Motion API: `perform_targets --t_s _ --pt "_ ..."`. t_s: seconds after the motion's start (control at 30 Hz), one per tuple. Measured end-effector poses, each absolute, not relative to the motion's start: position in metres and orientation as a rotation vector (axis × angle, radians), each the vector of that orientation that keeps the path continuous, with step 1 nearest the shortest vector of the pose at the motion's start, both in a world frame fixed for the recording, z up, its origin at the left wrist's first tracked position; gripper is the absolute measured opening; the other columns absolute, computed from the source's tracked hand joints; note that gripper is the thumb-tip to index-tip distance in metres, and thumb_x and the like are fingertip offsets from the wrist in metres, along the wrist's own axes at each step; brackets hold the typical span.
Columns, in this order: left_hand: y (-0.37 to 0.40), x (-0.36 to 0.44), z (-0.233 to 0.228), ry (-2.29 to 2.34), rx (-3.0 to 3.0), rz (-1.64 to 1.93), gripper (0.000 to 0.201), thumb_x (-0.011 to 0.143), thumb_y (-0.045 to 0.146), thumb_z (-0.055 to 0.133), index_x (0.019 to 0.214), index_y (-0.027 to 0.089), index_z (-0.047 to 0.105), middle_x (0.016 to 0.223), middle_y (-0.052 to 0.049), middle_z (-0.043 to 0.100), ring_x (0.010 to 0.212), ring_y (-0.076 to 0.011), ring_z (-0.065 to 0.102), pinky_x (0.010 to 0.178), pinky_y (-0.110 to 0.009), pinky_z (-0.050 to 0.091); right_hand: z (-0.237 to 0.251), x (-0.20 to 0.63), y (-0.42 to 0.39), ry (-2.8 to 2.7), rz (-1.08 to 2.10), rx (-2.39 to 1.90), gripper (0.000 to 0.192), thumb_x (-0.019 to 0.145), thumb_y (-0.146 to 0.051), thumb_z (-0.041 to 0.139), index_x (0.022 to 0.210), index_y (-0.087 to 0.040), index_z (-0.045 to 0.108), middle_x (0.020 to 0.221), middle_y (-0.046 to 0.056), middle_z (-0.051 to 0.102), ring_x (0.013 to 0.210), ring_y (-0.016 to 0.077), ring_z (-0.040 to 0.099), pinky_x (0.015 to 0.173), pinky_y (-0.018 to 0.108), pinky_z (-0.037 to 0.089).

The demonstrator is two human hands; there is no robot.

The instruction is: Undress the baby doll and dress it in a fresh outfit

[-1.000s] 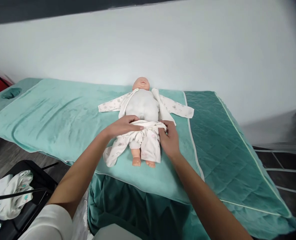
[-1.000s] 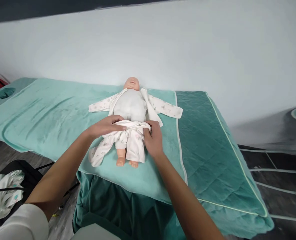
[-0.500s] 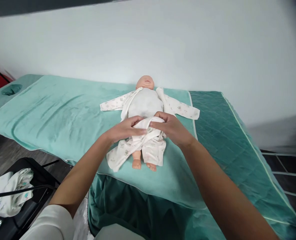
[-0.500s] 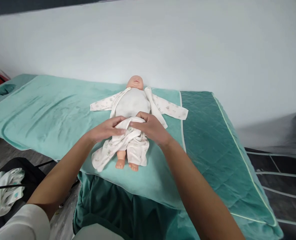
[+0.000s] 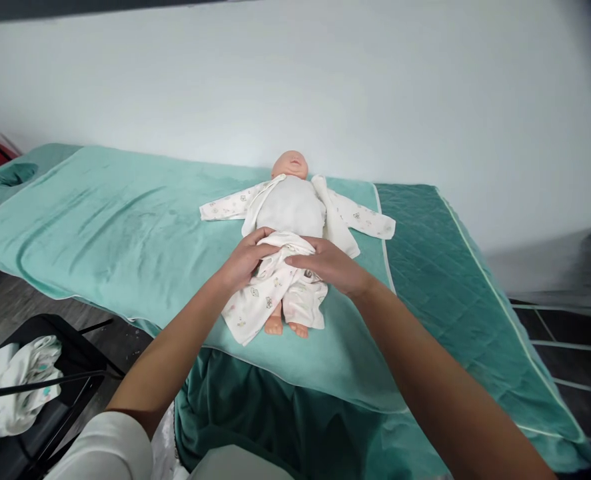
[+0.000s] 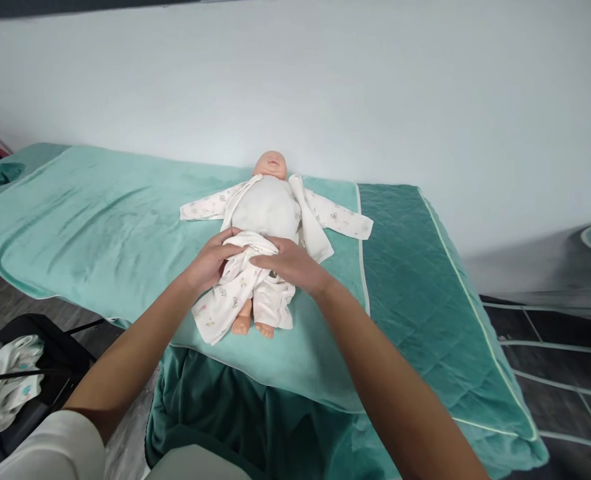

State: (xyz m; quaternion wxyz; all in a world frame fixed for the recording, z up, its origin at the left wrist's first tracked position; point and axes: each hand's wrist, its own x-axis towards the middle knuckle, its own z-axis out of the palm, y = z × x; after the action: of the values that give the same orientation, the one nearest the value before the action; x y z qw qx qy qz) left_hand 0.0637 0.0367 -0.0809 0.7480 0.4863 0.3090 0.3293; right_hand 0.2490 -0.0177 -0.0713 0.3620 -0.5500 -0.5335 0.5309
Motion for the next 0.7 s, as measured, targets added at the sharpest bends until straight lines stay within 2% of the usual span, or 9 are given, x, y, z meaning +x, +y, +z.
perform_targets --t_s 0.1,0.2,0.27,0.33,0.43,0.57,0.63,0.7 --pt "0.033 0.061 -0.081 0.693 1.122 0.696 0.029 0.073 0.032 0.078 0.093 0.018 0.063 0.08 0.003 0.062 0.07 -0.0104 0.056 0.065 -0.022 0.04 -0.077 0.247 -0.016 -1.197 1.345 -1.337 0.032 0.073 -0.043 0.078 0.087 -0.02 0.059 0.07 -0.004 0.055 0.061 0.0117 0.049 0.056 0.024 0.036" --pt "0.032 0.056 -0.077 0.648 1.23 0.585 0.039 0.072 0.037 0.082 0.102 0.017 0.068 0.091 -0.002 0.068 0.08 -0.0144 0.061 0.073 -0.025 0.044 -0.079 0.246 -0.015 -1.177 1.27 -1.331 0.037 0.074 -0.047 0.076 0.081 -0.021 0.052 0.065 -0.006 0.049 0.058 0.0109 0.044 0.054 0.023 0.033" --pt "0.031 0.053 -0.075 0.625 1.289 0.49 0.045 0.07 0.037 0.084 0.107 0.016 0.071 0.096 -0.005 0.071 0.084 -0.0175 0.063 0.077 -0.027 0.045 -0.079 0.244 -0.014 -1.23 1.198 -1.4 0.038 0.074 -0.052 0.074 0.084 -0.021 0.055 0.067 -0.004 0.053 0.061 0.0128 0.047 0.055 0.024 0.036" --pt "0.032 0.053 -0.076 0.672 1.288 0.506 0.04 0.07 0.035 0.083 0.103 0.015 0.073 0.092 -0.005 0.072 0.082 -0.0177 0.063 0.077 -0.028 0.045 -0.077 0.243 -0.015 -1.299 1.144 -1.461 0.039 0.076 -0.055 0.073 0.09 -0.021 0.06 0.073 -0.002 0.06 0.068 0.0153 0.053 0.059 0.025 0.041" --pt "0.032 0.056 -0.086 0.727 1.14 0.733 0.026 0.073 0.03 0.078 0.092 0.014 0.072 0.084 -0.002 0.07 0.078 -0.015 0.061 0.075 -0.026 0.044 -0.072 0.243 -0.018 -1.44 1.211 -1.419 0.042 0.078 -0.053 0.074 0.102 -0.019 0.068 0.092 0.003 0.07 0.085 0.0206 0.062 0.072 0.03 0.048" --pt "0.03 0.061 -0.095 0.657 0.97 0.879 0.021 0.073 0.025 0.074 0.091 0.014 0.07 0.082 0.0 0.067 0.077 -0.0122 0.058 0.072 -0.023 0.043 -0.068 0.244 -0.02 -1.602 1.361 -1.313 0.048 0.077 -0.042 0.078 0.118 -0.02 0.067 0.115 0.005 0.071 0.104 0.0241 0.063 0.088 0.033 0.048" --pt "0.027 0.062 -0.093 0.665 0.959 0.878 0.02 0.073 0.024 0.073 0.09 0.014 0.069 0.079 0.001 0.065 0.073 -0.0107 0.055 0.068 -0.022 0.041 -0.071 0.246 -0.019 -1.567 1.353 -1.275 0.043 0.078 -0.041 0.076 0.114 -0.018 0.065 0.11 0.004 0.07 0.1 0.0222 0.063 0.086 0.032 0.047" --pt "0.023 0.062 -0.088 0.686 0.958 0.869 0.017 0.073 0.023 0.074 0.087 0.014 0.068 0.075 0.002 0.062 0.069 -0.0094 0.053 0.065 -0.022 0.039 -0.076 0.248 -0.017 -1.499 1.304 -1.279 0.035 0.079 -0.042 0.075 0.101 -0.018 0.062 0.094 0.0 0.066 0.087 0.0183 0.06 0.078 0.029 0.045"
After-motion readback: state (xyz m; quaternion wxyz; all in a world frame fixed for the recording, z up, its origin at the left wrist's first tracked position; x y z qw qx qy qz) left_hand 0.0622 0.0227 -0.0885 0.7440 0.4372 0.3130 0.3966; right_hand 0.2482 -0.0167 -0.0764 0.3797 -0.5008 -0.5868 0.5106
